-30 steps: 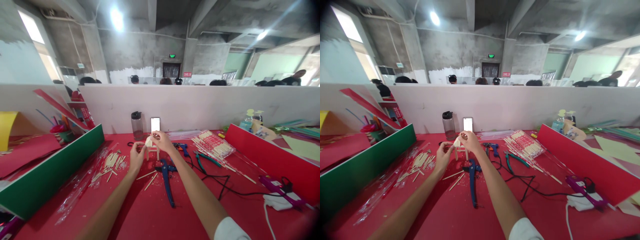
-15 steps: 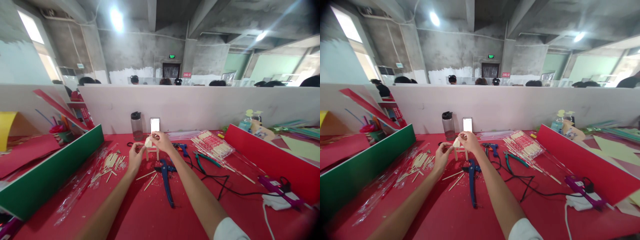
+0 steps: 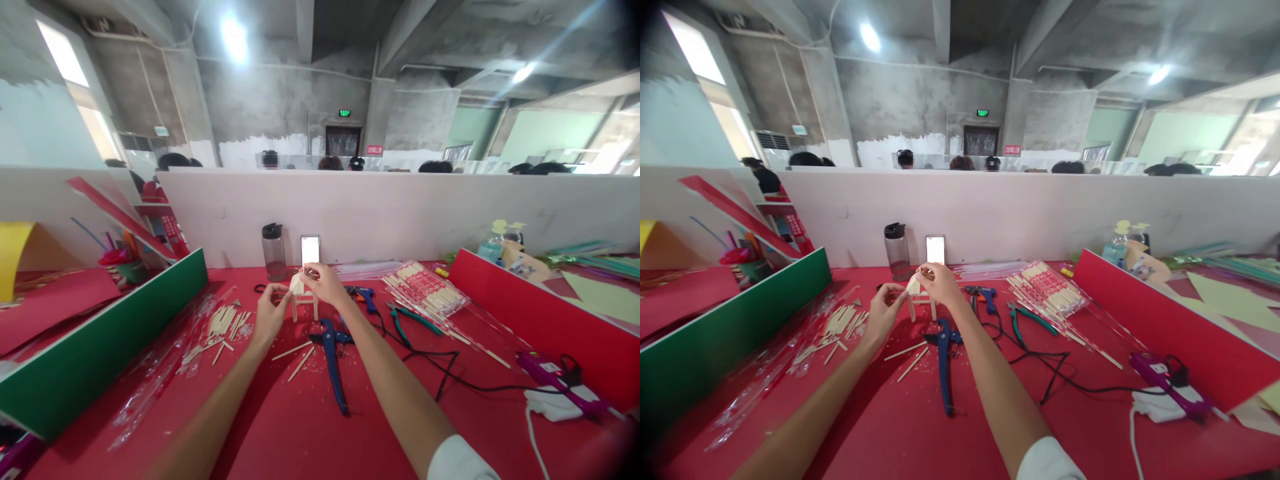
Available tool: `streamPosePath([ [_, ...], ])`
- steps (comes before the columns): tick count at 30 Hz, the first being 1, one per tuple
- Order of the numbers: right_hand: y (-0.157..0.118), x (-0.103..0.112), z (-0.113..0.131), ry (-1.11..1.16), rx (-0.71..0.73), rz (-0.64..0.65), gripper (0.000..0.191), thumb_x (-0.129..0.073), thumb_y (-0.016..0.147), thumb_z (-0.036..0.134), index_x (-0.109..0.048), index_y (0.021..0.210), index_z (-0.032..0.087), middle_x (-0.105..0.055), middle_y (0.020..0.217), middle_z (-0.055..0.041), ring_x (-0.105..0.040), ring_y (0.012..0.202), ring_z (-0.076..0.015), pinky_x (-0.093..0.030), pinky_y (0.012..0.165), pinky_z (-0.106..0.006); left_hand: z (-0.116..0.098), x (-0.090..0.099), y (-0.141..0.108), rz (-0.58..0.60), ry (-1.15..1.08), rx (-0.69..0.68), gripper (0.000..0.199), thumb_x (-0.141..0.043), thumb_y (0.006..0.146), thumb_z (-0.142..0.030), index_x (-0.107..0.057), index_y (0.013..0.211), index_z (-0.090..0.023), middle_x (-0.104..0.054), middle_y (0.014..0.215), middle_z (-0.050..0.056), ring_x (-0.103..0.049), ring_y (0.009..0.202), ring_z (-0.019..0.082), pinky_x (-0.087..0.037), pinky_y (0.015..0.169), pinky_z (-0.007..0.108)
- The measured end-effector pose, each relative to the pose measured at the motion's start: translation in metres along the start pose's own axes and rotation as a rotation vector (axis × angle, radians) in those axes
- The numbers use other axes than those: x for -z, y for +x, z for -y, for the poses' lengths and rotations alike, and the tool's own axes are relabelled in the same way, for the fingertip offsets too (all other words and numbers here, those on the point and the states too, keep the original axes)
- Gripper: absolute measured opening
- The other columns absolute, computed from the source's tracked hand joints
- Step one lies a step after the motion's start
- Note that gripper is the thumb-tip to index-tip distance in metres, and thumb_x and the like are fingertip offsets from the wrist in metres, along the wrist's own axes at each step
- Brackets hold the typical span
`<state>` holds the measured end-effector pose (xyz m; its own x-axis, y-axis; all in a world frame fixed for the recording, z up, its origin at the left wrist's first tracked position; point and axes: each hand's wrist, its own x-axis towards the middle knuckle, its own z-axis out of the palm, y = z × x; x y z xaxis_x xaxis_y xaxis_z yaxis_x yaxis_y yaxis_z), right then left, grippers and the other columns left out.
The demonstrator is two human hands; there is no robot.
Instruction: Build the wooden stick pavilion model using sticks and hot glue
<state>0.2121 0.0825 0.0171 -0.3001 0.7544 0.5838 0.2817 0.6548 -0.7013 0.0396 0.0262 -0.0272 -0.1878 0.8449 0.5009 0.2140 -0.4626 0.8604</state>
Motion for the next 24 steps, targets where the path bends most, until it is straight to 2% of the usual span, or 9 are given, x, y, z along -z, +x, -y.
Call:
streamPosePath([
  [5,0.000,0.000,0.002,0.003,0.000,-0.002,0.016,-0.059,0.085,0.027,-0.070,0.094,0.021,-0.071,0.093,-0.0035,-0.068,0.085,-0.0174,-0.053,0.080,-0.027,0.002,0.000,0.001,0.004,-0.007,0.003,0.020,-0.065,0.083,-0.037,-0.059,0.090,-0.020,-0.064,0.090,0.003,-0.063,0.082,0.018,-0.049,0.077,0.029],
  [9,0.000,0.001,0.002,0.016,-0.015,-0.003,0.016,-0.059,0.085,0.028,-0.070,0.094,0.020,-0.072,0.093,-0.0038,-0.069,0.086,-0.0177,-0.053,0.081,-0.028,0.010,0.007,0.001,0.010,-0.036,0.006,0.018,-0.060,0.086,-0.036,-0.059,0.093,-0.020,-0.063,0.089,0.002,-0.063,0.080,0.017,-0.049,0.076,0.029],
  [12,0.000,0.001,0.002,0.028,-0.018,-0.004,0.016,-0.060,0.085,0.028,-0.070,0.094,0.020,-0.072,0.093,-0.0040,-0.069,0.087,-0.0179,-0.053,0.081,-0.028,0.011,0.010,0.000,0.033,-0.013,-0.012,0.019,-0.062,0.085,-0.037,-0.058,0.093,-0.020,-0.062,0.089,0.002,-0.062,0.083,0.018,-0.048,0.078,0.030],
  [18,0.000,0.000,0.000,0.035,-0.017,-0.003,0.016,-0.059,0.086,0.030,-0.070,0.095,0.020,-0.072,0.095,-0.0041,-0.069,0.087,-0.0175,-0.053,0.083,-0.028,0.004,0.007,-0.002,0.044,0.021,0.000,0.026,-0.067,0.082,-0.040,-0.055,0.092,-0.020,-0.060,0.085,0.001,-0.061,0.080,0.017,-0.048,0.076,0.029],
  [24,0.000,0.000,0.000,0.032,-0.025,0.003,0.018,-0.061,0.086,0.032,-0.070,0.096,0.020,-0.072,0.094,-0.0039,-0.069,0.087,-0.0174,-0.053,0.082,-0.028,0.007,0.006,-0.004,0.038,0.011,0.022,0.028,-0.066,0.082,-0.039,-0.052,0.098,-0.021,-0.060,0.083,0.000,-0.062,0.079,0.017,-0.049,0.077,0.030],
])
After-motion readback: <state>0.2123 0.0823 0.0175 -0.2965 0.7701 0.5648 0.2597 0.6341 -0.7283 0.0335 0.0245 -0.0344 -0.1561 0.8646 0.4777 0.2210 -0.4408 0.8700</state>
